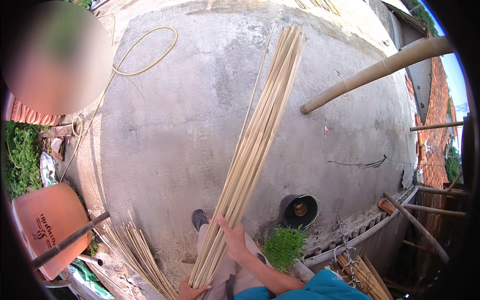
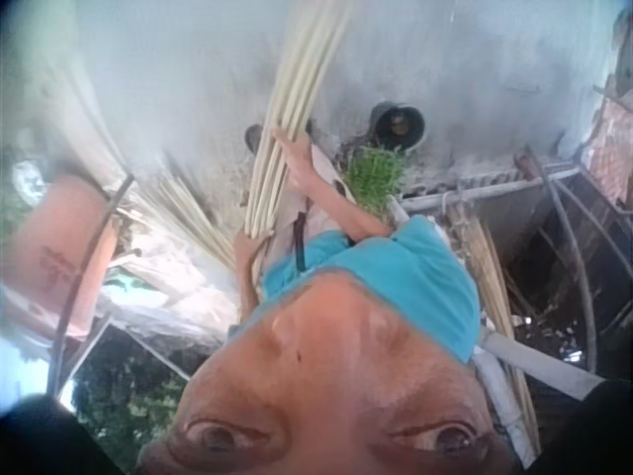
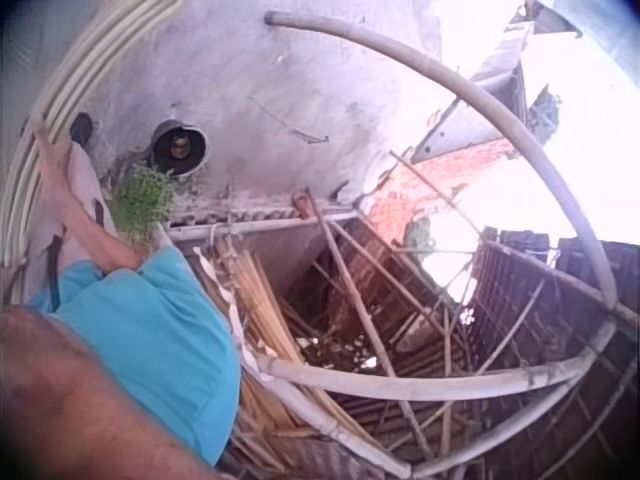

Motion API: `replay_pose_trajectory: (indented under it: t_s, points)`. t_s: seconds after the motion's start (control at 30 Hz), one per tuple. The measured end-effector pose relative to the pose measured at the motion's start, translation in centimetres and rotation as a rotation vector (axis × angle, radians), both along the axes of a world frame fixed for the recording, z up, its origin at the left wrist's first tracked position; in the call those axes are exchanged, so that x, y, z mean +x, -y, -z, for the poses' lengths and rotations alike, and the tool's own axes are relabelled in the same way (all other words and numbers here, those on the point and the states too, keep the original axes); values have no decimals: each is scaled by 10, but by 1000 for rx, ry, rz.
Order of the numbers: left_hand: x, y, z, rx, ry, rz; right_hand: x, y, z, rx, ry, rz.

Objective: The person gathers and aligns thin bamboo strips on the ground, ties them into a bundle using a strip, and then carries the bundle across the rooftop to another location.

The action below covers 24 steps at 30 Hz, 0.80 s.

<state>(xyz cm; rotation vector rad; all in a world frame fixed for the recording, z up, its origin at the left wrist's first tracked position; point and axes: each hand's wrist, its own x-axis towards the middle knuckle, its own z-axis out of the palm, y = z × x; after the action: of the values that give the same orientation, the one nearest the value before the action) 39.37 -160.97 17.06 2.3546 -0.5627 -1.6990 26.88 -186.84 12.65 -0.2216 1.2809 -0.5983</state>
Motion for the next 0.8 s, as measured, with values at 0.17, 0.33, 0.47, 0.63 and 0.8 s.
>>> replay_pose_trajectory:
  t_s: [0.17, 0.33, 0.47, 0.63, 0.8]
  points:
    - [30, 110, -12, 39, -65, -102, 24, 88, 4, -35, -70, 23]
    - [69, 223, 27, 110, -142, -15, 44, 199, -1, -65, -144, 59]
    - [99, 327, 24, 63, -175, 35, 58, 287, 12, -176, -146, 131]
    - [132, 465, -27, -134, -132, 67, 84, 416, -85, -227, -18, 214]
    - [142, 602, -81, -24, -245, 244, 73, 513, -147, -377, -49, 227]
